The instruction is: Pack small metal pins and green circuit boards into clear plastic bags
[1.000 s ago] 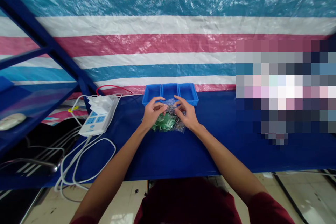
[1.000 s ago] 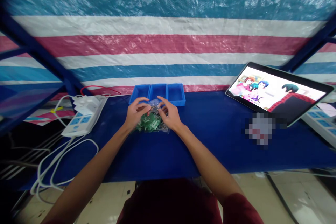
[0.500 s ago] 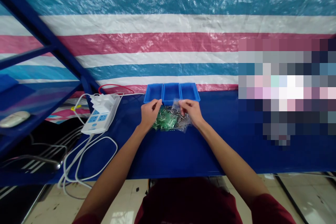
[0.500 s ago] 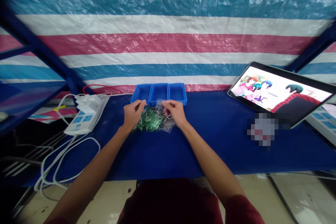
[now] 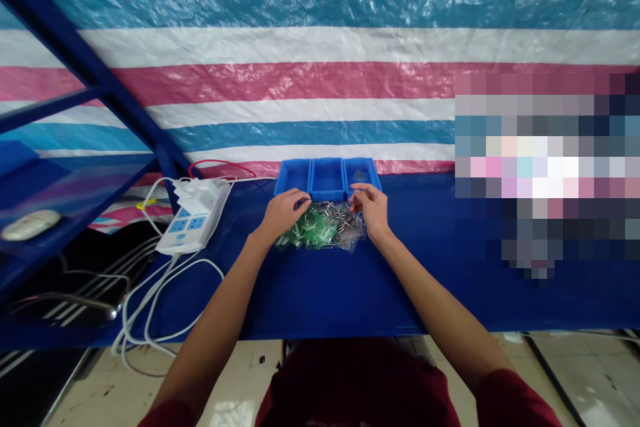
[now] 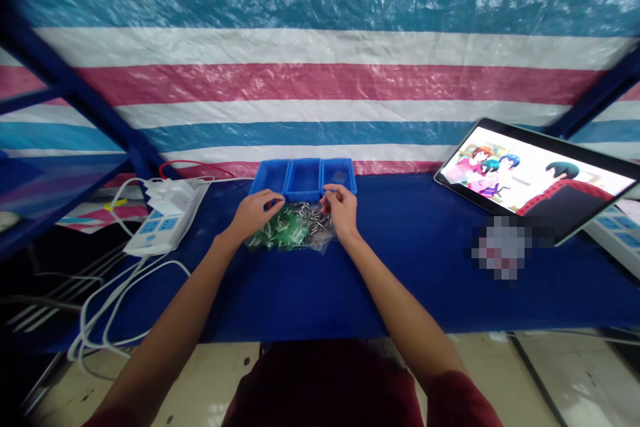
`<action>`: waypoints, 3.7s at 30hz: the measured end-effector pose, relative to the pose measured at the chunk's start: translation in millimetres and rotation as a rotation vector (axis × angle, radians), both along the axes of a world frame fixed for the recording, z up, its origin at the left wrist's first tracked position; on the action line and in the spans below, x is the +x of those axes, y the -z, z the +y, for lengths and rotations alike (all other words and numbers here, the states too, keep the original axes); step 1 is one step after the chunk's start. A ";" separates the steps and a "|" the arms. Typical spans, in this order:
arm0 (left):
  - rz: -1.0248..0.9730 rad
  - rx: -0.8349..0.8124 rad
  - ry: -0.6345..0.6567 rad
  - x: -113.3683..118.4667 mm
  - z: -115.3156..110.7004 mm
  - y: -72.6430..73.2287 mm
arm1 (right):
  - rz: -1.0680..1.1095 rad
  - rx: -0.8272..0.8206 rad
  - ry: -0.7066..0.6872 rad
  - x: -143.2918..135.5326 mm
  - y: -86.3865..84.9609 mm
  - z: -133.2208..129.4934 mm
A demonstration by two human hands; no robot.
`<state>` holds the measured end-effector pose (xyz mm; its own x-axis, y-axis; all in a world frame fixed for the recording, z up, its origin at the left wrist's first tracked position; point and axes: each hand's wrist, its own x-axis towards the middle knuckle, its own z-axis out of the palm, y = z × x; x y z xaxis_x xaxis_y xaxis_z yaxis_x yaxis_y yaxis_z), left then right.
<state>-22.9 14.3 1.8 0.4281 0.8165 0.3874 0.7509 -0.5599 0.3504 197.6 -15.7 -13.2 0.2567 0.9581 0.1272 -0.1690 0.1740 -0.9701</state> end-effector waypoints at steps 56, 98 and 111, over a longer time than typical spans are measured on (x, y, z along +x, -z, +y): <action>-0.194 -0.182 0.053 -0.5 0.8 -12.1 | -0.763 0.154 -0.072 -8.6 7.2 -8.2; -0.228 0.166 0.184 23.5 -17.9 9.0 | -0.846 0.367 -0.152 -8.5 -0.6 -16.5; -0.290 0.210 0.198 27.2 -21.5 8.9 | -0.743 0.364 -0.117 -8.8 4.2 -14.0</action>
